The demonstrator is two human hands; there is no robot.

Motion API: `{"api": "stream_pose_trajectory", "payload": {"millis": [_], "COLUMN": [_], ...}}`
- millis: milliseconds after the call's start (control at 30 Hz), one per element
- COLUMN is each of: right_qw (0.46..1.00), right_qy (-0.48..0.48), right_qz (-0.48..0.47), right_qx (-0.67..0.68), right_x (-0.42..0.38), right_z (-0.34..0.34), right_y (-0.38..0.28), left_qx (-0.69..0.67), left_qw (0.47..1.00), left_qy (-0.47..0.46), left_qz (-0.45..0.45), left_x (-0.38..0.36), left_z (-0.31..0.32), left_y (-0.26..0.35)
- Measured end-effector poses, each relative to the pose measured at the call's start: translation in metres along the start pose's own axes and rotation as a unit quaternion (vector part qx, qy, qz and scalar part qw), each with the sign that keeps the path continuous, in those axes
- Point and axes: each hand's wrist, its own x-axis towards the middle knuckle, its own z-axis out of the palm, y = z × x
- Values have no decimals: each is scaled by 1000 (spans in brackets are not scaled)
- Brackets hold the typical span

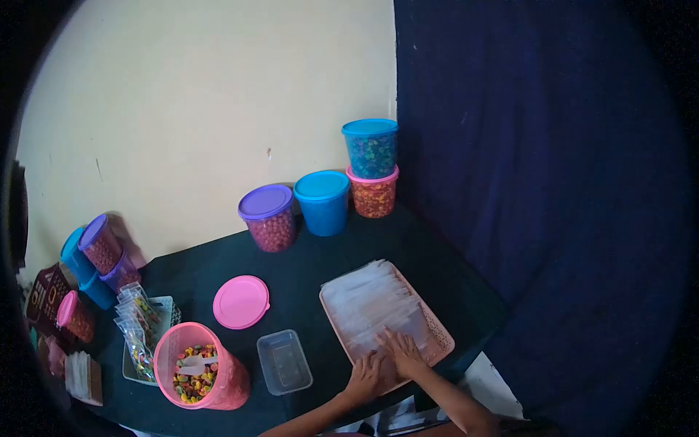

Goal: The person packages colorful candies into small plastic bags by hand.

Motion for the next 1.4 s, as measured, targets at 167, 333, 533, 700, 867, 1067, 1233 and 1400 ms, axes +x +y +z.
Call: {"api": "stream_pose_trajectory", "payload": {"millis": [167,333,533,700,867,1067,1233,1400], "right_qw": [986,983,992,984,973,972,973,961], "right_qy": [95,104,101,153,207,214,204,249], "right_qz": [-64,-101,-77,-66,-45,-42,-45,-27], "right_qx": [-118,-116,21,62,87,91,97,119], "right_x": [3,4,3,5,2,1,1,1], "right_z": [19,16,-3,-4,5,-2,-10,-34], "right_y": [8,16,13,21,31,28,28,30], "left_qx": [0,-8,0,-32,-66,-66,-66,-93], "left_qw": [1000,1000,1000,999,997,997,997,996], "left_qy": [-8,-10,-4,-21,22,0,-18,7], "left_qz": [18,3,23,-18,-32,-25,-22,-11], "left_x": [-3,-1,-1,-3,-4,-4,-3,-2], "left_z": [2,-2,-2,-5,-6,-11,-16,-17], "left_y": [-2,1,2,4,5,5,7,4]}}
